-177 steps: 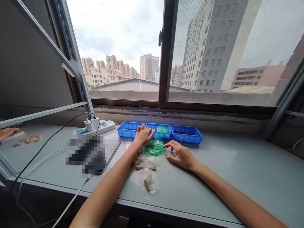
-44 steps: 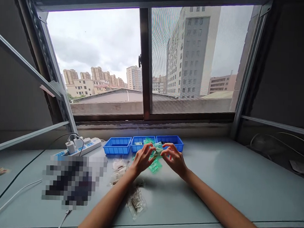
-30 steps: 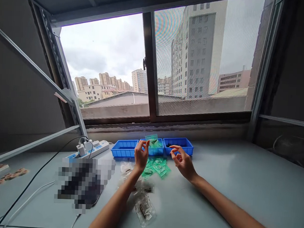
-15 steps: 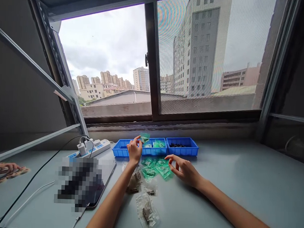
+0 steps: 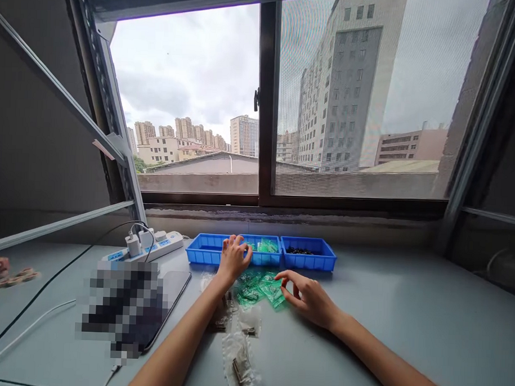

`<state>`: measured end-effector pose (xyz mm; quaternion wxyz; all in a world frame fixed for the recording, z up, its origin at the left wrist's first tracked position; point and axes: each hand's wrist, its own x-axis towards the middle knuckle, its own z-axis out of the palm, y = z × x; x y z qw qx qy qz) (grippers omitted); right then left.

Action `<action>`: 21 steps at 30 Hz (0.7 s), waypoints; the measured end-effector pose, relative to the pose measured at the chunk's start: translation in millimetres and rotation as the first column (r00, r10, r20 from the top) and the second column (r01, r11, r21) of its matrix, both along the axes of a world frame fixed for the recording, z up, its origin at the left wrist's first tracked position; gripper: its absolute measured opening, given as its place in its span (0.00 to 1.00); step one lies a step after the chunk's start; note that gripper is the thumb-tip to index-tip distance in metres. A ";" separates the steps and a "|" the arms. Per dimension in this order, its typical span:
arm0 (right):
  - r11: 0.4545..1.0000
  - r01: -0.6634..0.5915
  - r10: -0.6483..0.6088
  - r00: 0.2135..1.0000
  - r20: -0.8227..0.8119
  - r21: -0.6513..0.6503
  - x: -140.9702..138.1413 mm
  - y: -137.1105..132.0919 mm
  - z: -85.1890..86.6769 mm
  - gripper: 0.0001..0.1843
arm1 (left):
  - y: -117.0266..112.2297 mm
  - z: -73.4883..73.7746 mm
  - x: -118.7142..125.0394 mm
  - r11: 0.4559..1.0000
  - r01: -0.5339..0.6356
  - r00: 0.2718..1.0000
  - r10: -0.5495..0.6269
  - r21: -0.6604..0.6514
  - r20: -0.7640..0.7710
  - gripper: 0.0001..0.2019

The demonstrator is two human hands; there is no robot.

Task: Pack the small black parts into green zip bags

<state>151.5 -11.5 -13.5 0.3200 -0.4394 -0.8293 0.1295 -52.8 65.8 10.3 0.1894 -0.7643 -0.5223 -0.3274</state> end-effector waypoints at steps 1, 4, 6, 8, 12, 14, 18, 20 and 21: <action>1.000 0.000 0.000 1.000 -0.005 0.003 0.1 0.2 -0.4 0.13 | -1.0 0.1 0.6 1.000 0.015 0.999 -0.016 -0.021 -0.042 0.12; 1.000 0.004 -0.004 1.000 -0.018 0.009 0.3 0.5 -1.0 0.13 | -3.4 0.2 2.6 0.997 0.023 0.993 -0.031 -0.072 -0.118 0.16; 1.000 0.005 -0.005 1.000 -0.019 0.007 0.3 0.5 -0.8 0.13 | -3.9 -0.7 3.6 0.998 0.004 0.992 -0.011 -0.057 -0.129 0.15; 1.000 0.006 -0.006 1.000 -0.020 0.004 0.2 0.4 -0.6 0.13 | -2.9 -3.6 3.7 0.998 -0.054 0.995 0.053 -0.010 -0.084 0.12; 1.000 0.012 -0.012 0.999 -0.031 0.007 0.3 0.4 -0.8 0.12 | 1.1 -13.5 1.0 0.968 -0.252 0.960 0.246 0.022 0.133 0.20; 1.000 0.018 -0.018 0.999 -0.026 0.007 0.6 0.4 -1.2 0.12 | 1.4 -16.7 -0.9 0.963 -0.267 0.946 0.267 -0.025 0.187 0.23; 0.999 0.032 -0.032 0.999 -0.002 -0.003 1.4 0.1 -1.8 0.13 | -3.5 -14.2 -3.6 0.956 -0.206 0.954 0.244 -0.209 0.174 0.26; 0.999 0.041 -0.041 0.999 0.003 -0.009 1.8 -0.2 -2.1 0.13 | -5.5 -10.8 -4.9 0.948 -0.181 0.958 0.230 -0.263 0.172 0.26; 0.999 0.044 -0.044 0.999 0.003 -0.009 2.0 -0.2 -2.3 0.13 | -5.8 -9.6 -5.8 0.947 -0.169 0.960 0.221 -0.273 0.174 0.26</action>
